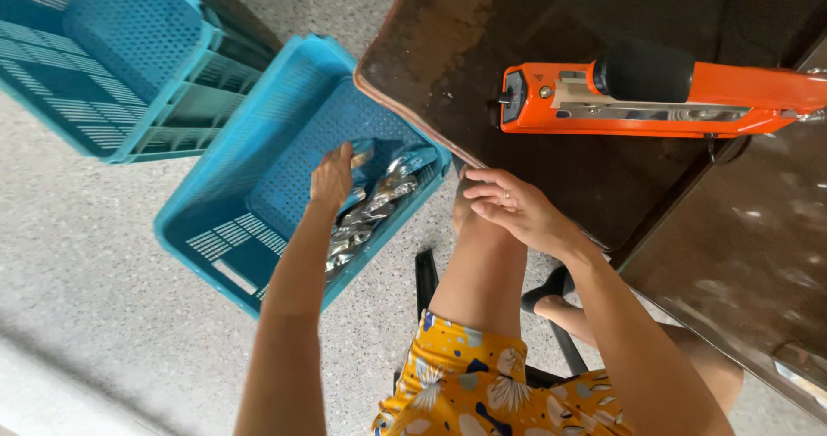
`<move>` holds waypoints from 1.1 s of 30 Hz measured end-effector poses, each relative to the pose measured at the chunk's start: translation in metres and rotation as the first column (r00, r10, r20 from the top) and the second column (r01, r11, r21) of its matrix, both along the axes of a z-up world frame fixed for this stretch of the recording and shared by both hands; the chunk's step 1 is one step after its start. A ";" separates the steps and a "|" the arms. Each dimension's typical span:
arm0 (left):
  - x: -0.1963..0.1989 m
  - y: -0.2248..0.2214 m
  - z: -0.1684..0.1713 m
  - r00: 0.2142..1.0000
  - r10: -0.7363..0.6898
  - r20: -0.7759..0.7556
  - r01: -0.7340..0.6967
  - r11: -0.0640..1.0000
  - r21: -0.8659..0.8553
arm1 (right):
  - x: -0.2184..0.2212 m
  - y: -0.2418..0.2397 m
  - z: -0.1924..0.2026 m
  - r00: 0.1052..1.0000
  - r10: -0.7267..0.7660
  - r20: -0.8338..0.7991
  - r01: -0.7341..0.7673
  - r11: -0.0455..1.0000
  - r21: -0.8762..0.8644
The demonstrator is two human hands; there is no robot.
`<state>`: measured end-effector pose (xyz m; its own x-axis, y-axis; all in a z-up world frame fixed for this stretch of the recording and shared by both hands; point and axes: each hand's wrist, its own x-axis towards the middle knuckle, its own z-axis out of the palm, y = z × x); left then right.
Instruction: The person repeatedly picks up clear plastic bags filled with snacks from a table, places them into an orange heat-sealing machine, and seals the top. After sealing, the person places the finished bags into a blue plastic basket. The process is repeated continuously for multiple bags.
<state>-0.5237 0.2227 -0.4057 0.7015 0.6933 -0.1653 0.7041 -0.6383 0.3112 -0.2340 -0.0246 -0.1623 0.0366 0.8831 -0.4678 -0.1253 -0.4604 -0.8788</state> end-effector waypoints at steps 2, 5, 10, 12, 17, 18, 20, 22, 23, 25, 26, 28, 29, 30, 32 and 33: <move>-0.008 -0.011 -0.053 0.998 0.042 -0.046 -0.044 0.997 -0.056 | 0.008 -0.008 0.002 0.999 -0.011 0.053 0.014 0.998 -0.056; -0.016 -0.030 -0.097 0.994 0.046 -0.102 -0.057 0.992 -0.115 | 0.015 -0.013 0.004 0.997 -0.018 0.070 0.025 0.995 -0.100; -0.019 -0.050 -0.120 0.979 0.059 -0.194 -0.103 0.970 -0.222 | 0.025 -0.019 -0.001 0.997 -0.041 0.064 0.051 0.987 -0.156; -0.017 -0.052 -0.122 0.968 0.102 -0.231 -0.159 0.957 -0.241 | 0.027 -0.022 -0.003 0.997 -0.069 0.046 0.076 0.984 -0.159; -0.023 -0.035 -0.104 0.989 0.020 -0.149 -0.060 0.961 -0.269 | 0.035 -0.030 0.001 0.988 -0.152 0.032 0.155 0.973 -0.173; -0.022 -0.031 -0.096 0.991 -0.025 -0.134 -0.009 0.970 -0.244 | 0.037 -0.032 0.004 0.985 -0.169 0.036 0.172 0.970 -0.169; -0.024 -0.008 -0.065 0.989 0.000 -0.146 -0.048 0.945 -0.322 | 0.044 -0.039 0.011 0.983 -0.166 0.084 0.177 0.974 -0.139; -0.019 0.010 -0.016 0.976 0.034 -0.214 -0.119 0.908 -0.401 | 0.050 -0.047 0.014 0.975 -0.206 0.082 0.215 0.969 -0.121; -0.017 0.024 0.021 0.961 0.051 -0.271 -0.171 0.883 -0.438 | 0.054 -0.053 0.015 0.967 -0.247 0.059 0.253 0.960 -0.120; 0.004 0.035 0.133 0.977 0.070 -0.204 -0.155 0.885 -0.439 | 0.063 -0.065 0.014 0.954 -0.299 0.011 0.298 0.950 -0.092; 0.020 0.035 0.192 0.987 0.033 -0.157 -0.097 0.904 -0.417 | 0.069 -0.072 0.012 0.948 -0.319 -0.009 0.318 0.946 -0.064; 0.051 0.017 0.303 0.998 0.035 -0.046 -0.054 0.842 -0.536 | 0.077 -0.089 0.010 0.931 -0.365 -0.020 0.364 0.930 -0.046; 0.071 0.006 0.350 0.997 -0.016 0.074 0.055 0.827 -0.559 | 0.081 -0.098 0.011 0.921 -0.390 -0.011 0.389 0.920 -0.055; 0.094 -0.006 0.388 0.977 -0.074 0.201 0.177 0.809 -0.561 | 0.085 -0.105 0.010 0.907 -0.421 0.003 0.420 0.906 -0.054; 0.144 -0.041 0.434 0.841 -0.203 0.502 0.482 0.703 -0.523 | 0.089 -0.125 0.012 0.879 -0.477 0.003 0.477 0.878 -0.042; 0.170 -0.057 0.446 0.713 -0.314 0.627 0.637 0.665 -0.391 | 0.091 -0.136 0.013 0.862 -0.507 0.004 0.507 0.861 -0.037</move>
